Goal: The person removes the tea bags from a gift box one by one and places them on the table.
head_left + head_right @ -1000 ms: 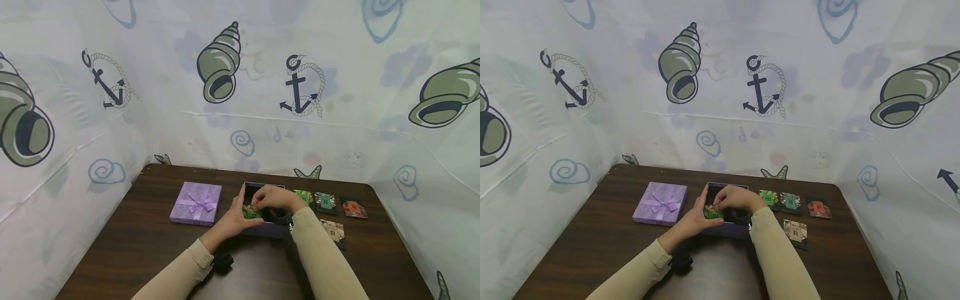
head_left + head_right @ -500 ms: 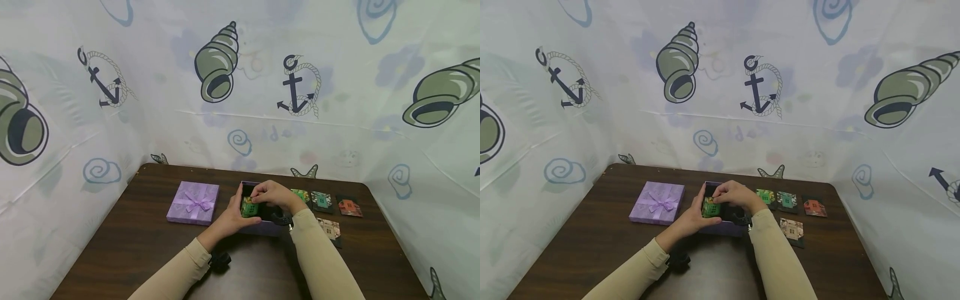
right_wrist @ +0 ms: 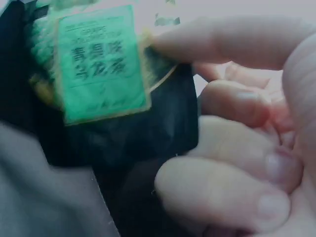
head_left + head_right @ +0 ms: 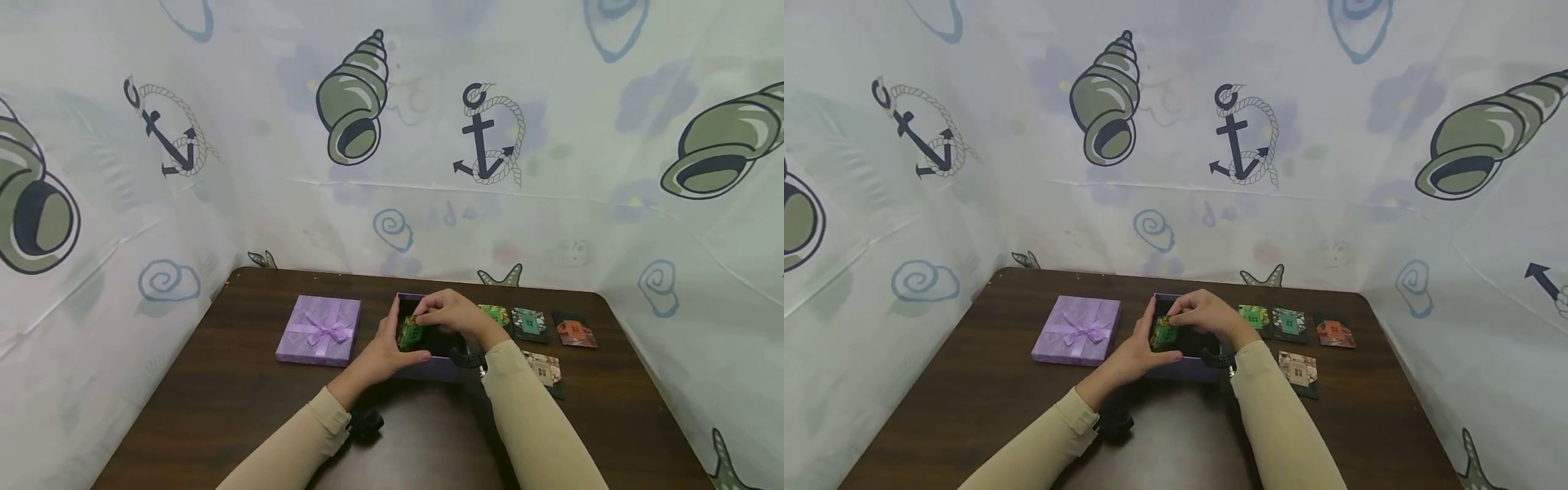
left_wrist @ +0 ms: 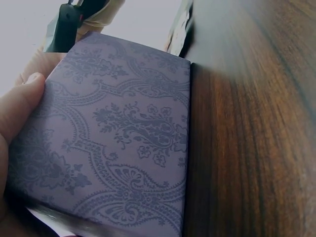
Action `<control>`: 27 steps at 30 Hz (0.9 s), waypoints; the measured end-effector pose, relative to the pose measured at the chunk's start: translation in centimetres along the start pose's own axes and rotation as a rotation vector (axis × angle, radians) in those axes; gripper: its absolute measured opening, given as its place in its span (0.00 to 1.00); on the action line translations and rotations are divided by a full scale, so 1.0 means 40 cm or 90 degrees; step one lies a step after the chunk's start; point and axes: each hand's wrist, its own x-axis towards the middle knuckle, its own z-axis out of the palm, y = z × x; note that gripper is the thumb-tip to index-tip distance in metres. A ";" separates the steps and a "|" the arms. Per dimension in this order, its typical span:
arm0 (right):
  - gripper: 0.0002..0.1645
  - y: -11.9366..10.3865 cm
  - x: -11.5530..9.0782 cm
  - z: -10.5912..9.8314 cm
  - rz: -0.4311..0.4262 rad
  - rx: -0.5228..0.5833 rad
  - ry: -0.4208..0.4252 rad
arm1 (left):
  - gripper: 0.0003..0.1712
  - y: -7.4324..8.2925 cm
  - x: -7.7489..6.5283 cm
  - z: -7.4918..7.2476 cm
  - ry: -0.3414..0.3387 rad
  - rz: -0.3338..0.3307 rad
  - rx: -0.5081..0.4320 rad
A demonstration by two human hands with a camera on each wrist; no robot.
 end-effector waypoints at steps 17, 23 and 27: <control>0.11 0.010 -0.193 0.046 -0.207 0.030 0.432 | 0.78 0.001 -0.006 -0.005 -0.010 0.000 0.007; 0.09 0.060 -0.299 0.005 -0.255 0.069 0.594 | 0.79 -0.001 -0.005 -0.001 -0.006 0.003 0.013; 0.11 0.105 -0.385 -0.048 -0.193 0.022 0.665 | 0.79 0.003 -0.005 -0.001 -0.005 -0.004 0.020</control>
